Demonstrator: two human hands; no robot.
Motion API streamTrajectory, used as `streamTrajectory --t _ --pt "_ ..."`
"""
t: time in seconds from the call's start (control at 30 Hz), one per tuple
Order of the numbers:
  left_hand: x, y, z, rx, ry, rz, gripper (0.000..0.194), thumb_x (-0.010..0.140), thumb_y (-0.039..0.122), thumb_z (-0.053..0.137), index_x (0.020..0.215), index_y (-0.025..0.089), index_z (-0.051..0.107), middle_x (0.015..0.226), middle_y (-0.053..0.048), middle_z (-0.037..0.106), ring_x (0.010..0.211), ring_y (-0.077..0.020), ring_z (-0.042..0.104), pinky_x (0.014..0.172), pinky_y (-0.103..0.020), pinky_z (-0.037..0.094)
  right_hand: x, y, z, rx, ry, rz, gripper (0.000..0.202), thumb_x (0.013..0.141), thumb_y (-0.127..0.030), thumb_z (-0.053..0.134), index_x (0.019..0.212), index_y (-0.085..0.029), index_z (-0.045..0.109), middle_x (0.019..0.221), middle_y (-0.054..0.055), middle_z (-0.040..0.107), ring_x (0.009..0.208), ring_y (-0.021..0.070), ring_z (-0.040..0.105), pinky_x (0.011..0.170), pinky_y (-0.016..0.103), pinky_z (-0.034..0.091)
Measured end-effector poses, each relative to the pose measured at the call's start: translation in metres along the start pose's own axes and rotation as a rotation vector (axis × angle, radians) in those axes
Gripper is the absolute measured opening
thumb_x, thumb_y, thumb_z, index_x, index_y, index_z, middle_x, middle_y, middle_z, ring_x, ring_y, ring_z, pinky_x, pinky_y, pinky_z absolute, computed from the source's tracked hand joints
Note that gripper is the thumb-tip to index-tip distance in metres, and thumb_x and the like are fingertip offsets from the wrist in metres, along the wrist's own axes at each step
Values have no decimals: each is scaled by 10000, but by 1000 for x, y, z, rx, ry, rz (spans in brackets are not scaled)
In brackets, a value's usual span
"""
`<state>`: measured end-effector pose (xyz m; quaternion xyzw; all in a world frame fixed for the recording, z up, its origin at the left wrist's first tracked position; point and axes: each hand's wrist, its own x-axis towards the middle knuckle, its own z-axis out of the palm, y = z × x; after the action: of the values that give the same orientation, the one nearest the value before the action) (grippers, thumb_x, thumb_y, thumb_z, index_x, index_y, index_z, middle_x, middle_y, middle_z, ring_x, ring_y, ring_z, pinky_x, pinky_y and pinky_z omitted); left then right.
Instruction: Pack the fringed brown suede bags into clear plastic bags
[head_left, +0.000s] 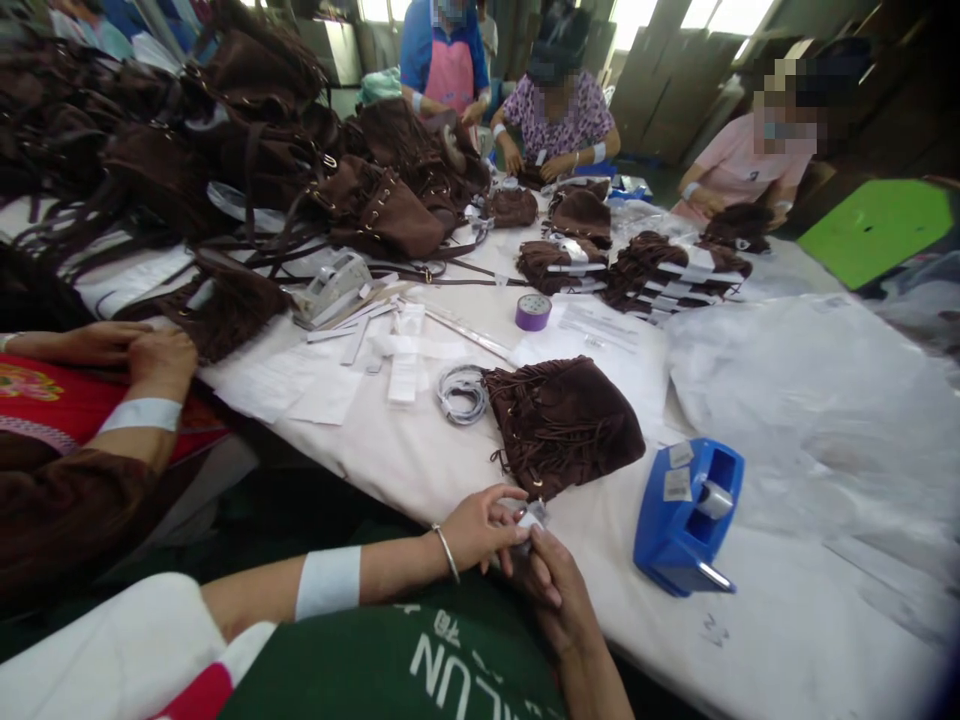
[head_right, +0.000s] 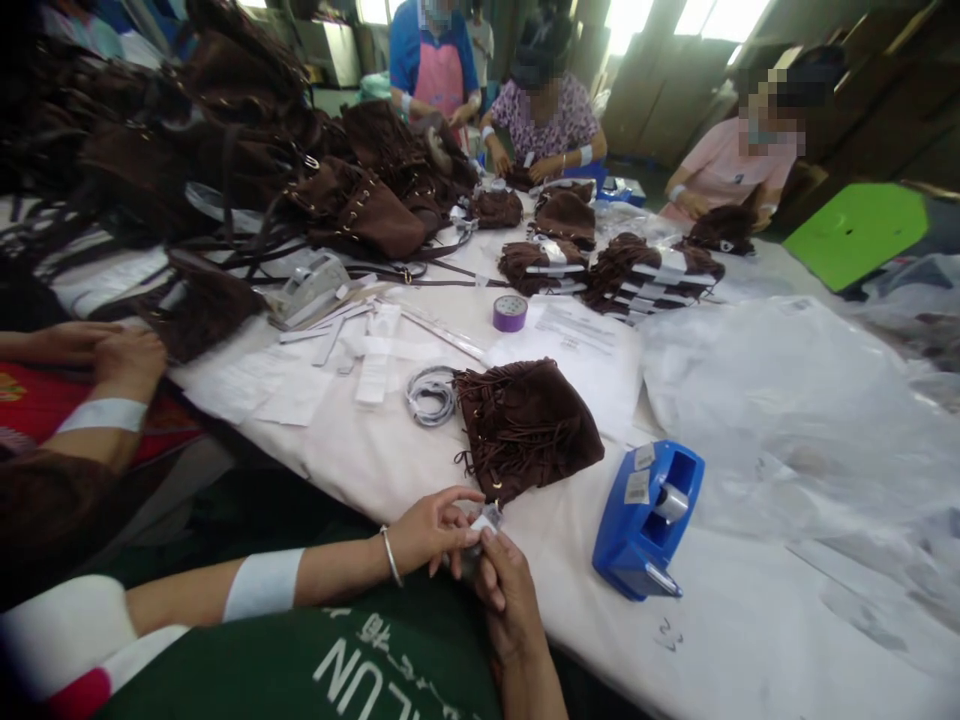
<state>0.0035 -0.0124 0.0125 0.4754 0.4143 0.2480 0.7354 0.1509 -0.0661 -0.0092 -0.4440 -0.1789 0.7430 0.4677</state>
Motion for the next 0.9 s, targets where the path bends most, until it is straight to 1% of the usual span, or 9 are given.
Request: streamTrajectory --t 0.07,0.17,0.27,0.37,0.43,0.53,0.7,0.8,0.9 --pt "4 10 -15 143 8 46 494 833 430 550 1245 181 443 779 -28 627 524 -151 632 357 -180 404 -3 -4 -7 73 13 7 340 773 -489 629 850 -158 605 387 -124 237 337 19 89 350 182 91" --pt "22 33 -50 613 213 320 347 879 354 488 1168 170 547 907 -82 651 779 -192 645 643 -298 533 -11 -11 -16 9 55 -6 403 783 -518 602 934 -145 615 433 -109 297 355 14 128 368 180 121" --pt "55 55 -82 1133 281 637 466 810 138 520 1274 177 492 1217 -122 555 1183 -262 464 1021 -450 366 -14 -13 -18 -244 138 -13 414 773 -540 607 900 -147 616 502 -56 441 397 31 263 397 185 146" --pt "93 69 -98 1428 229 736 732 709 9 510 1398 167 321 1424 -128 361 1334 -285 264 1091 -472 244 -13 -13 -15 -396 194 3 429 734 -565 632 865 -157 612 562 -21 544 411 54 346 407 193 173" --pt "112 77 -98 1530 164 710 736 710 0 495 1407 119 291 1367 -148 417 1277 -272 349 1055 -419 296 -13 -14 -13 -413 206 12 434 724 -573 631 861 -162 608 591 -13 580 414 66 399 412 192 212" --pt "121 88 -90 1595 86 647 638 781 49 469 1396 70 301 1087 -131 579 1026 -228 534 928 -363 394 -19 -18 -12 -368 247 0 420 727 -555 635 887 -168 602 602 -21 597 433 75 466 423 185 284" --pt "95 96 -62 1586 39 695 615 817 168 540 1395 141 331 941 -102 600 898 -238 554 861 -364 421 -18 -24 -14 -173 333 -95 424 737 -536 637 949 -172 582 829 37 690 620 126 629 508 196 444" --pt "75 86 -48 1557 24 695 578 820 180 555 1370 166 377 905 -81 595 891 -230 549 858 -357 424 0 -24 -14 -79 395 -116 479 692 -528 687 985 -166 573 944 72 694 741 168 675 534 202 493" --pt "67 71 -46 1512 16 685 565 809 190 576 1348 171 406 914 -84 594 890 -228 549 851 -351 431 19 -27 -14 31 486 -227 494 659 -499 727 1004 -196 543 1004 60 680 862 195 680 572 201 522"
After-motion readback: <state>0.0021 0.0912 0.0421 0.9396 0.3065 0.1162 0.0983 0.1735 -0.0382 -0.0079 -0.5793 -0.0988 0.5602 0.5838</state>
